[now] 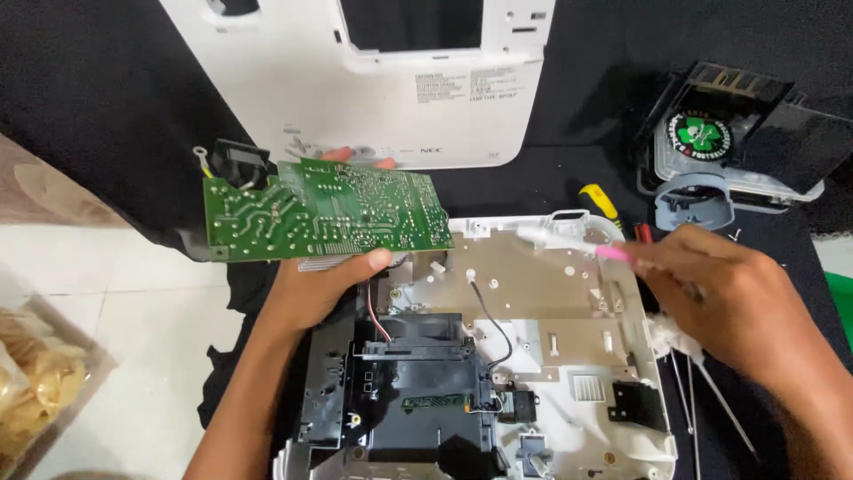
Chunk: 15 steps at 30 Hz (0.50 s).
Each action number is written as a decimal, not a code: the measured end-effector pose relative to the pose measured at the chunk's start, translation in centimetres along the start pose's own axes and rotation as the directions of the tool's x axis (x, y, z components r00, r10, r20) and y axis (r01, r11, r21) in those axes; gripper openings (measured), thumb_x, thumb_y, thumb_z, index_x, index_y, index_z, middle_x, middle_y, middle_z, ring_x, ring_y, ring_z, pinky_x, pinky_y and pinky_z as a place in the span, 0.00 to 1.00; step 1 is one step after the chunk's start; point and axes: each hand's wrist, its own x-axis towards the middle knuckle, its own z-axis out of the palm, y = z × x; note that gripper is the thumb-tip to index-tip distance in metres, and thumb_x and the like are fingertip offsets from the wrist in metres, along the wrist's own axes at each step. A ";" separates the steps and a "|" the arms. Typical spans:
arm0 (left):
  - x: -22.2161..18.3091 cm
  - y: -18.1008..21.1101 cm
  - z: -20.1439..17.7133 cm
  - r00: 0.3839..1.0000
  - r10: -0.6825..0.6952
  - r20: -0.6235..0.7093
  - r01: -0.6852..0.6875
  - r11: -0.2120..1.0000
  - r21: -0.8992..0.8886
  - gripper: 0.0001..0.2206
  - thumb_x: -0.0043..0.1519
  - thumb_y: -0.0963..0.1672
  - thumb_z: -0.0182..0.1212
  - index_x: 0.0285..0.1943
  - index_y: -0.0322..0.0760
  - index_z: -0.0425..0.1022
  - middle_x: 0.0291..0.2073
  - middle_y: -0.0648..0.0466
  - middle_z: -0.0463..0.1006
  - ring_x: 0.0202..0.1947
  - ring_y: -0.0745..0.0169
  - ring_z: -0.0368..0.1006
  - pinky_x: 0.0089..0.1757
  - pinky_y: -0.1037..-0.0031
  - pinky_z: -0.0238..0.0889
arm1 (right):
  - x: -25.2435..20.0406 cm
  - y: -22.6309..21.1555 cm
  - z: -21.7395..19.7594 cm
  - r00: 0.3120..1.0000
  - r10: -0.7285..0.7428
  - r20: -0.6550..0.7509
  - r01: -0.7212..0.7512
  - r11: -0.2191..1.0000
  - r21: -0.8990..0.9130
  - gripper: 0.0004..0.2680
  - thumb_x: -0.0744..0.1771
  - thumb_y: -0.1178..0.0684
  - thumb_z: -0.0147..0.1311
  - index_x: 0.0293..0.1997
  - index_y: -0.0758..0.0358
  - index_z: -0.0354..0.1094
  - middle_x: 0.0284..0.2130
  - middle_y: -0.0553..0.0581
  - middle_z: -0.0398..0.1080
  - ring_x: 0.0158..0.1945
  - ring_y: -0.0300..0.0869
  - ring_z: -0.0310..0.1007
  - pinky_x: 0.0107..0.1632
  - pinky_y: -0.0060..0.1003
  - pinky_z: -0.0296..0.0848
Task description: Disassembling a projector and cleaning its internal components with a toothbrush and cloth
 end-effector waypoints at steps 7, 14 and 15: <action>-0.1 0.2 0.2 1.000 -0.007 -0.008 0.007 1.000 0.010 0.37 0.61 0.45 0.65 0.75 0.41 0.45 0.73 0.45 0.65 0.70 0.51 0.65 0.68 0.56 0.59 | -0.1 -2.0 -1.1 0.998 -0.061 -0.012 0.062 0.998 0.018 0.11 0.66 0.56 0.58 0.53 0.54 0.77 0.33 0.47 0.77 0.29 0.41 0.76 0.34 0.43 0.70; -0.2 0.0 0.3 1.000 -0.012 -0.005 0.011 1.000 -0.012 0.37 0.60 0.45 0.66 0.76 0.42 0.46 0.73 0.43 0.64 0.71 0.49 0.64 0.68 0.55 0.60 | 0.1 -2.7 -0.9 1.000 0.009 -0.010 -0.009 1.000 0.008 0.10 0.66 0.56 0.58 0.52 0.54 0.78 0.35 0.50 0.76 0.31 0.45 0.79 0.32 0.42 0.69; -0.2 0.2 0.3 0.999 -0.032 -0.009 0.032 0.999 0.003 0.37 0.61 0.45 0.65 0.76 0.43 0.45 0.73 0.44 0.64 0.73 0.48 0.63 0.68 0.54 0.61 | 0.3 -2.7 -1.3 0.999 0.037 0.025 -0.038 0.998 0.043 0.11 0.64 0.56 0.60 0.51 0.56 0.79 0.37 0.48 0.79 0.30 0.42 0.80 0.32 0.42 0.71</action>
